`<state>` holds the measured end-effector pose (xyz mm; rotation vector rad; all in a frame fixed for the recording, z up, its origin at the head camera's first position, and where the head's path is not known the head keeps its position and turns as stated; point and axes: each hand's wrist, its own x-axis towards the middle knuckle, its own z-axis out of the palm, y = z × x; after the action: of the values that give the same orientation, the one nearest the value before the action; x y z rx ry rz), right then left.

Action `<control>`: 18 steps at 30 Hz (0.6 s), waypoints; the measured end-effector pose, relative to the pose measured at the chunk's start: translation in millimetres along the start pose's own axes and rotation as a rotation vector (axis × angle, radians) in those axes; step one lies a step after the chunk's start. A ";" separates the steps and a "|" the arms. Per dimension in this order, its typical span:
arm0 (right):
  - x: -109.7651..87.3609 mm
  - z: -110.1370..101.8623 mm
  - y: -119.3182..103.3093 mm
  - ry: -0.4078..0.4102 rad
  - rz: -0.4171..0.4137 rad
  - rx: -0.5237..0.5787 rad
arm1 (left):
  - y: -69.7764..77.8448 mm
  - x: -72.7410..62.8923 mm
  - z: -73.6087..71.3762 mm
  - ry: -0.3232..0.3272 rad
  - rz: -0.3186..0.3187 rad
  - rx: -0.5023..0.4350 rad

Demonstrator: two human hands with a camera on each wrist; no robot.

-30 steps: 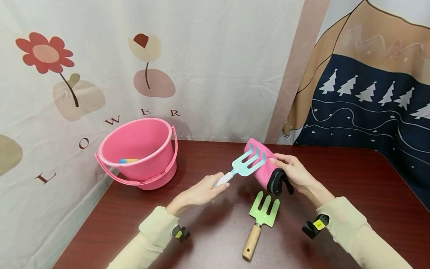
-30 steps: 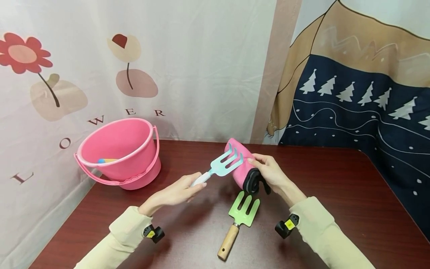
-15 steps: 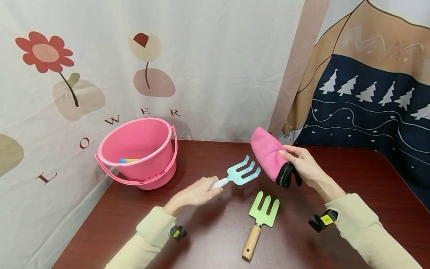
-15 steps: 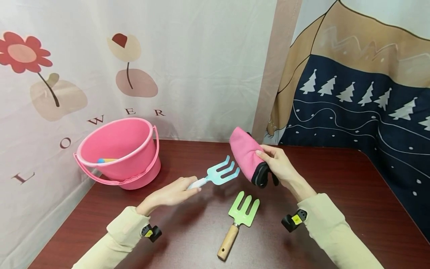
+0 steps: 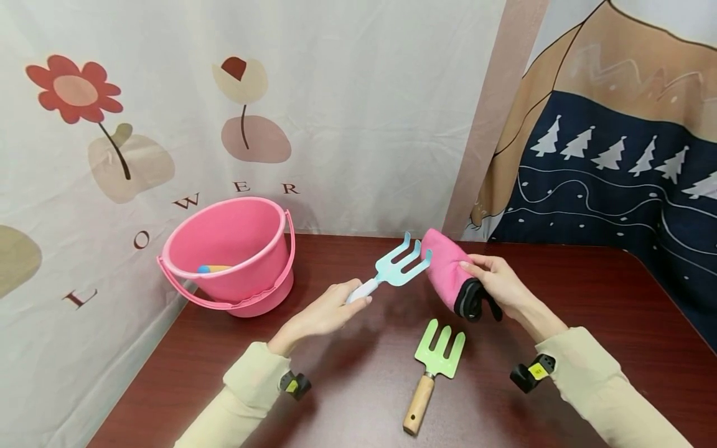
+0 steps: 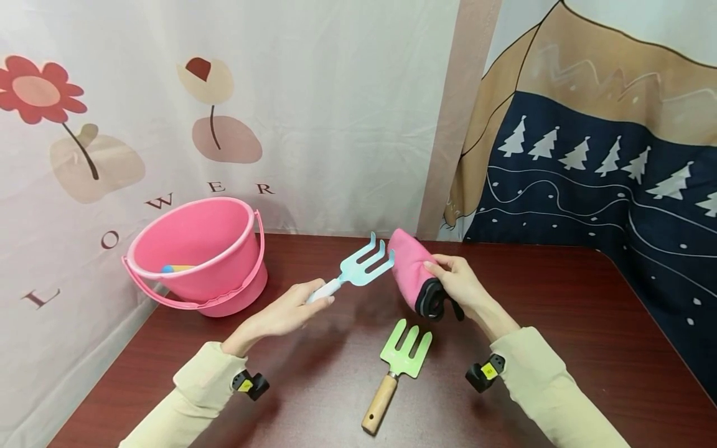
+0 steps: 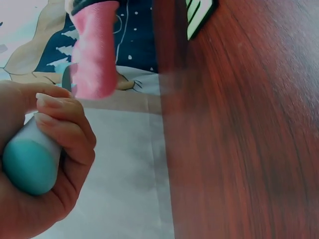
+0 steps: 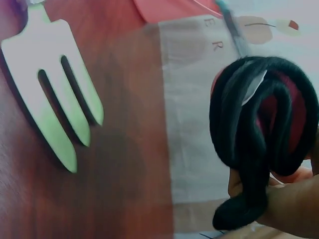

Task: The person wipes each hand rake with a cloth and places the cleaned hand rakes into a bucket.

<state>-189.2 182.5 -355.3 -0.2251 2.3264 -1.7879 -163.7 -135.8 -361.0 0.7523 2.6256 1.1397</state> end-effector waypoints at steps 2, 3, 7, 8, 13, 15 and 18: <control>0.9 6.1 3.9 -0.043 0.012 0.024 | 2.9 0.8 1.3 0.001 -0.007 -0.047; 1.5 9.3 5.7 -0.068 0.018 0.040 | 4.3 1.3 2.2 0.002 -0.009 -0.067; 3.0 21.5 10.9 -0.172 0.028 0.098 | 9.8 3.7 6.2 0.001 -0.009 -0.125; 3.1 24.2 11.5 -0.198 0.032 0.119 | 11.0 4.2 7.2 0.002 -0.006 -0.131; 2.4 34.7 10.9 -0.287 0.049 0.246 | 14.5 5.3 11.8 -0.006 0.000 -0.144; 1.7 36.7 9.0 -0.296 0.055 0.294 | 15.0 5.3 13.6 -0.015 -0.001 -0.150; 0.2 38.0 5.4 -0.291 0.062 0.348 | 15.2 4.9 16.0 -0.026 -0.001 -0.162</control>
<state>-179.9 148.4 -370.0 -0.3281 1.7761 -1.9424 -156.5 -114.3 -360.9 0.7284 2.4754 1.3138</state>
